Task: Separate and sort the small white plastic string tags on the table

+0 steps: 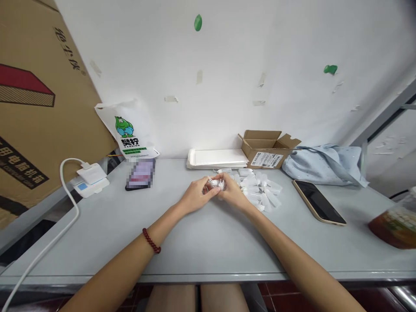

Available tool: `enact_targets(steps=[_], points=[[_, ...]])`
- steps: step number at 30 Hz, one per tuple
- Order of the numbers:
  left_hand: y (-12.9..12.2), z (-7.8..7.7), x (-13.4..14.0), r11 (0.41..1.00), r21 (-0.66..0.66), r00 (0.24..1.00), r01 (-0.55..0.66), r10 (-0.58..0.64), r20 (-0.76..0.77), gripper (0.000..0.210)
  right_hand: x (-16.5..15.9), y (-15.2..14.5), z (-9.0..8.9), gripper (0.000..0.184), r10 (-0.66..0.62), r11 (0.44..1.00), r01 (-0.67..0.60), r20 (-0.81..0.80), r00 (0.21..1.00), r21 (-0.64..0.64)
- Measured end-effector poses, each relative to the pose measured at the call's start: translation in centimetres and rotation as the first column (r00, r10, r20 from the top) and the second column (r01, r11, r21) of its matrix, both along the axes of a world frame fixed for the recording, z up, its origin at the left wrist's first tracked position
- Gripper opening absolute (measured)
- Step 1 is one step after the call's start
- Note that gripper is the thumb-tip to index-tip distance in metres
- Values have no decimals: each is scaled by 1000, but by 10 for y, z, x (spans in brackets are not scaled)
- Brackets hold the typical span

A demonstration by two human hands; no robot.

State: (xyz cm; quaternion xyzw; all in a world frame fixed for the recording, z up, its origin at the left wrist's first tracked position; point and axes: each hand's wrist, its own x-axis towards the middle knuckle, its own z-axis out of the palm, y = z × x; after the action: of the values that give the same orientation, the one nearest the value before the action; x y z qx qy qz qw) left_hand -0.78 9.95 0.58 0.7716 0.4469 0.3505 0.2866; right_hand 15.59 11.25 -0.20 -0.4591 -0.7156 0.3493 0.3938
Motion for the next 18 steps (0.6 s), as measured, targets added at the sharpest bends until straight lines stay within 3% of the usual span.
enact_targets(steps=[8,18], points=[[4,-4,3,1000,-14,1000,-15,15,25,32,0,0,1,45,-67,997,62,126,990,37],[6,-3,4,977,-209,945,-40,105,311,43,-2,-2,2,49,-44,997,33,186,982,65]])
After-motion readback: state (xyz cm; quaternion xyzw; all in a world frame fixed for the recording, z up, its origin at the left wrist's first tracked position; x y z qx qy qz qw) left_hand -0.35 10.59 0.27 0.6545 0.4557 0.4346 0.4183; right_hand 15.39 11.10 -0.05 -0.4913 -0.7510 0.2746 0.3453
